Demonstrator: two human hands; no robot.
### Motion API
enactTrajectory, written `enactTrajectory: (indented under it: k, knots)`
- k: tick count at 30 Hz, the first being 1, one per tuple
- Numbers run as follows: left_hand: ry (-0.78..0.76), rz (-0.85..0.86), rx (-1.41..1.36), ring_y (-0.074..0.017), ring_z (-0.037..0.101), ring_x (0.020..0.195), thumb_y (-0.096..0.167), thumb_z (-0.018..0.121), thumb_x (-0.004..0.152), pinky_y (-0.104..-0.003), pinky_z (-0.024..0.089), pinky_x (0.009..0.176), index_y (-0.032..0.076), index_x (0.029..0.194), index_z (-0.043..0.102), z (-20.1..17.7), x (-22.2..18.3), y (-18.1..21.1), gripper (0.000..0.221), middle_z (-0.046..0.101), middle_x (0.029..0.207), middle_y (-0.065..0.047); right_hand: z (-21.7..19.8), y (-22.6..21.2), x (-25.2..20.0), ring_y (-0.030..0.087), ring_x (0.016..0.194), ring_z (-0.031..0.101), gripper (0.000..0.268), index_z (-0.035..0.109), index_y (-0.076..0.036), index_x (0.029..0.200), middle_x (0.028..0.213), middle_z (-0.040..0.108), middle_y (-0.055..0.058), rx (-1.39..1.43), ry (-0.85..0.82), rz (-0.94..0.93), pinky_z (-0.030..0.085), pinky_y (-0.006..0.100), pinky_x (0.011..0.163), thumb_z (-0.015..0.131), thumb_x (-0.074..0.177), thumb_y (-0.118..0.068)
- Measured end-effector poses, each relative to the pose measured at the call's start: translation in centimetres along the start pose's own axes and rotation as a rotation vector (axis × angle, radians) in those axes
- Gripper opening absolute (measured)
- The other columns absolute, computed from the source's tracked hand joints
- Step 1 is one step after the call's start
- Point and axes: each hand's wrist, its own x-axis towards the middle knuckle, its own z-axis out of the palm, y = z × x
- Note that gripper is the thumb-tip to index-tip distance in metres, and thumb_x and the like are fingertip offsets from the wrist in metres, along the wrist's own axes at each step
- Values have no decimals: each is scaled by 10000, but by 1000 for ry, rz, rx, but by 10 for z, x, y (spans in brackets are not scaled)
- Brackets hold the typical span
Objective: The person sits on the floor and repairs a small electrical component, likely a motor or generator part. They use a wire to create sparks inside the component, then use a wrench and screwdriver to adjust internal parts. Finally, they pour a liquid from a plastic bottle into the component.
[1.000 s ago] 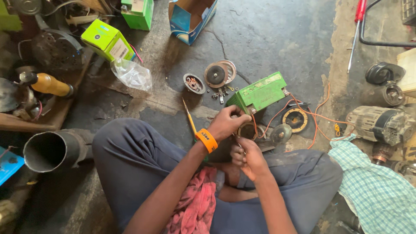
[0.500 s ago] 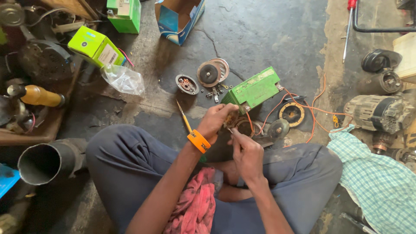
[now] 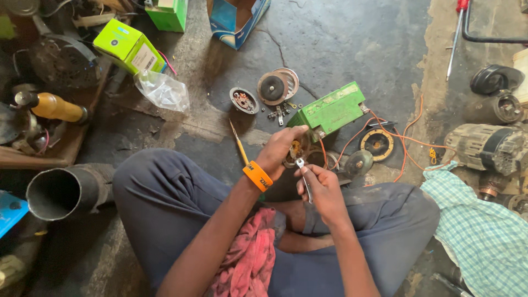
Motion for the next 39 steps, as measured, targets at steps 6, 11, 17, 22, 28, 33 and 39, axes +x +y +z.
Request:
enactTrajectory:
  k: [6,11,17,22,28,33,39]
  knots:
    - [17,-5,-29,-134,633,801,300,665,962,-297,549,651,41,1056,668,-1,-2,-1,275,653,919,-51,7,-7,-1,72,523,539,268,686,-19,968,673,645,22,33,-28,22,414,210,484,557,1042,-242]
    - [-3,27,19,-119,631,835,295,649,956,-291,554,667,55,1061,668,1,-3,0,263,654,940,-30,7,-10,-1,70,495,525,266,682,-22,967,662,638,15,53,-38,40,405,213,463,559,1040,-246]
    - [37,-54,117,-141,606,758,295,653,922,-310,511,632,63,1026,648,7,-5,6,254,634,880,-32,12,-4,1,40,468,434,186,715,-12,1031,625,593,-12,-133,78,-44,323,214,429,599,1005,-154]
    - [61,-28,215,-106,579,741,297,677,923,-264,477,636,40,1015,650,12,-2,6,274,627,853,-23,15,6,2,-4,575,489,183,733,4,1055,661,569,-35,-255,113,-236,384,176,514,607,1039,-128]
    - [38,-13,224,-96,555,738,304,685,930,-249,460,645,38,1006,645,10,-3,2,280,608,838,-5,9,-1,5,34,499,432,204,706,14,1027,632,559,-32,102,36,51,299,206,462,607,1033,-164]
    - [65,-39,255,-96,573,758,316,683,918,-261,473,655,46,988,632,9,-1,-2,283,620,843,-3,19,-4,-5,22,665,531,221,740,30,996,731,631,13,-519,220,-453,424,258,576,637,1033,-161]
    - [97,8,251,-92,598,805,323,687,898,-245,495,709,26,1023,660,9,2,-3,323,652,890,-10,18,2,-6,-16,766,507,231,720,18,977,798,652,-53,-675,346,-600,425,256,635,653,1056,-188]
